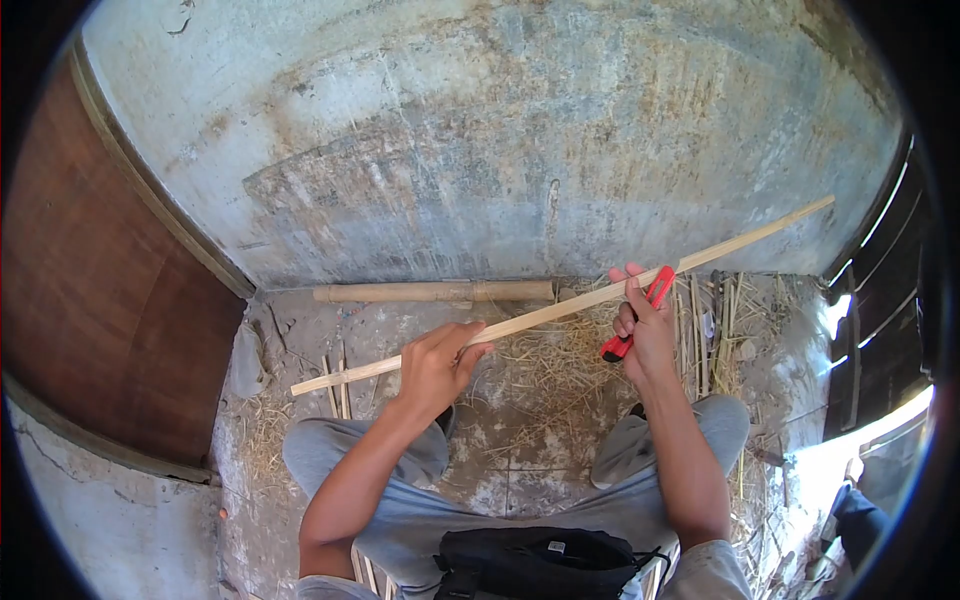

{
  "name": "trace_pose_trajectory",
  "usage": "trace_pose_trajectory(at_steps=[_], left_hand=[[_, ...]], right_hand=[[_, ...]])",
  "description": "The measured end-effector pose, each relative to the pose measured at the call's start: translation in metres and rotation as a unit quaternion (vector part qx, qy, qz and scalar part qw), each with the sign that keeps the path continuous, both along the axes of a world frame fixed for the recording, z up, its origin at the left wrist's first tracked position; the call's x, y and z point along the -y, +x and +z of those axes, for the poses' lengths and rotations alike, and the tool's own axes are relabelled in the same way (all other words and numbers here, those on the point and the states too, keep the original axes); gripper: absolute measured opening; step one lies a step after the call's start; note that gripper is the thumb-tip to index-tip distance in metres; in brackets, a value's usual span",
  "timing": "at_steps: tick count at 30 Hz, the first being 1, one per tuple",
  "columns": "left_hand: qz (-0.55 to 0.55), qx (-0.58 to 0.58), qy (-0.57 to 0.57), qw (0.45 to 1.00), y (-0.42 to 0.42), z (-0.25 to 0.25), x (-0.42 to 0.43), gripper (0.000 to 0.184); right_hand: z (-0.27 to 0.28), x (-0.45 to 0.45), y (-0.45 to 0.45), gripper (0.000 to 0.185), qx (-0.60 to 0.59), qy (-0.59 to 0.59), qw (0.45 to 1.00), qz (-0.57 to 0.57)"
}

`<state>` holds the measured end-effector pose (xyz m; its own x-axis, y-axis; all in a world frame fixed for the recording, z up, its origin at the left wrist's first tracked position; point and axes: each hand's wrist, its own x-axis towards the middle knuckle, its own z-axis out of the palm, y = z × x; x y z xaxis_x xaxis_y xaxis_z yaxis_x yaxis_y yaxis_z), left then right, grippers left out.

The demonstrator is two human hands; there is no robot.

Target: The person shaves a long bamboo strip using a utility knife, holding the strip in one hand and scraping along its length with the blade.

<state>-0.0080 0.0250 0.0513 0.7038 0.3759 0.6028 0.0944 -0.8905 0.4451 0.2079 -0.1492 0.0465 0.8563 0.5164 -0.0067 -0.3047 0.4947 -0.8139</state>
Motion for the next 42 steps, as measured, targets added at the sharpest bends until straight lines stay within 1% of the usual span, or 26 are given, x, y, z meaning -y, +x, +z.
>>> trace_pose_trajectory(at_steps=[2,5,8,15,21,23,27,30,32,36,38,39,41,42], left_hand=[[0.004,0.013,-0.044,0.999,0.000,0.001,0.001,0.025],[0.004,0.043,-0.050,0.998,0.001,-0.002,-0.001,0.024],[0.008,0.045,-0.062,0.997,0.000,-0.001,-0.003,0.024],[0.012,0.025,-0.070,0.997,-0.001,0.003,-0.002,0.022],[0.004,0.000,-0.128,0.992,-0.002,-0.004,-0.008,0.024],[0.009,-0.014,-0.230,0.973,-0.001,-0.011,-0.009,0.027],[0.018,-0.029,-0.231,0.972,-0.001,-0.010,-0.009,0.027],[0.037,-0.049,-0.197,0.979,-0.002,0.000,-0.004,0.025],[0.028,-0.017,-0.161,0.986,-0.002,-0.003,-0.005,0.024],[0.031,-0.008,-0.160,0.987,-0.003,0.001,-0.002,0.023],[0.030,-0.004,-0.082,0.996,-0.004,0.014,0.004,0.018],[0.027,-0.004,-0.080,0.996,-0.005,0.017,0.004,0.018],[0.019,0.007,0.017,1.000,-0.007,0.020,0.004,0.016],[0.018,0.007,0.016,1.000,-0.009,0.022,0.005,0.016]], right_hand=[[0.001,0.001,-0.001,0.032,0.003,-0.001,1.000,0.000],[0.003,0.000,-0.003,0.033,0.004,-0.013,1.000,0.006],[0.002,0.000,-0.004,0.033,0.007,-0.017,1.000,0.017],[0.005,-0.001,-0.006,0.033,0.010,-0.036,0.999,0.020],[0.006,0.000,-0.006,0.034,0.009,-0.047,0.999,0.019],[0.007,0.000,-0.006,0.034,0.010,-0.049,0.999,0.019],[0.009,0.001,-0.007,0.034,0.025,-0.052,0.998,0.014],[0.010,0.001,-0.007,0.035,0.031,-0.056,0.998,0.012],[0.010,0.001,-0.007,0.035,0.030,-0.055,0.998,0.013],[0.011,0.001,-0.008,0.035,0.057,-0.079,0.995,0.013],[0.011,0.001,-0.009,0.036,0.068,-0.083,0.994,0.009],[0.010,0.001,-0.009,0.038,0.067,-0.079,0.995,0.012],[0.011,0.001,-0.010,0.041,0.067,-0.076,0.995,0.013],[0.012,0.001,-0.011,0.040,0.057,-0.073,0.996,0.018]])
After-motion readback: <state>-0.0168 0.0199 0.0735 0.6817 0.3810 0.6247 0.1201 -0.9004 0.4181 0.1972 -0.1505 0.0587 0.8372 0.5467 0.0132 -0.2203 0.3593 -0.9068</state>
